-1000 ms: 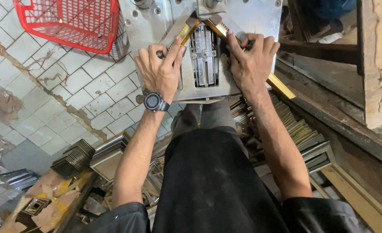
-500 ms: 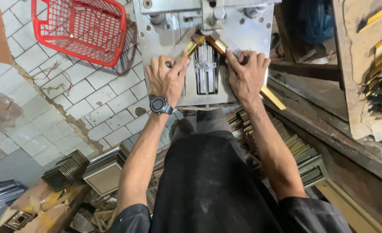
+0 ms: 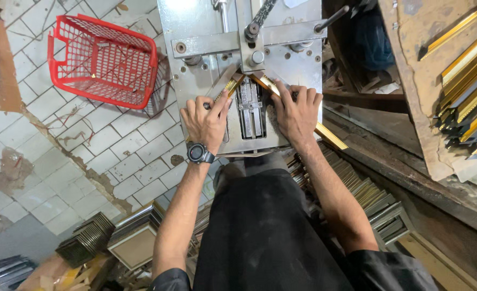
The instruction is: The person assembles gold picture frames by joining four mitered pieces in a corner-joint machine. They repeatedly pick up frame pieces, align them in the machine, press the handles to secure the corners, and place the completed frames on a nearby table.
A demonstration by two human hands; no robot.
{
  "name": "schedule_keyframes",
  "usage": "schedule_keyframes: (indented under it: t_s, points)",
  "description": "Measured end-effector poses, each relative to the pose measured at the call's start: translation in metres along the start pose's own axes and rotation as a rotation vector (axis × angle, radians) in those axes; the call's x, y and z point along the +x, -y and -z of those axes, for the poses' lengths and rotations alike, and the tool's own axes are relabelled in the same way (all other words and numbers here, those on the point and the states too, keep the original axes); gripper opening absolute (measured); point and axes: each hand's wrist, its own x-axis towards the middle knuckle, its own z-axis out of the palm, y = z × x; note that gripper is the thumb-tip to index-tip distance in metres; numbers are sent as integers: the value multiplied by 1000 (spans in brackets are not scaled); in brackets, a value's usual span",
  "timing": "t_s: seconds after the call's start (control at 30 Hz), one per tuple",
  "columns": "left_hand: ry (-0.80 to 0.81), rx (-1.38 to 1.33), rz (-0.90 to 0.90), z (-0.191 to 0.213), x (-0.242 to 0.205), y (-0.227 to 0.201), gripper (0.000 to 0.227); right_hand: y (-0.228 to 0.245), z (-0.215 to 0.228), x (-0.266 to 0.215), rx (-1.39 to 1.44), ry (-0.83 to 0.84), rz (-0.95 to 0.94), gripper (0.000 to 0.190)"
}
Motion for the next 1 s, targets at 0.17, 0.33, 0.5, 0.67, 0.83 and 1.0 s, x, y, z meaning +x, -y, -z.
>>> schedule_keyframes:
  t_s: [0.17, 0.33, 0.5, 0.67, 0.83, 1.0]
  points:
    - [-3, 12, 6, 1, -20, 2, 27, 7, 4, -8, 67, 14, -35, 42]
    - [-73, -48, -1, -9, -19, 1, 25, -4, 22, -9, 222, 32, -48, 64]
    - [20, 11, 90, 31, -68, -18, 20, -48, 63, -98, 179, 37, -84, 78]
    - [101, 267, -385, 61, -135, -50, 54, -41, 92, -169, 302, 173, 63, 43]
    - [300, 320, -439, 38, -150, -42, 40, -30, 113, -125, 372, -16, 317, 38]
    - [351, 276, -204, 30, -177, -1, 44, -180, 107, -61, 435, -440, -177, 35]
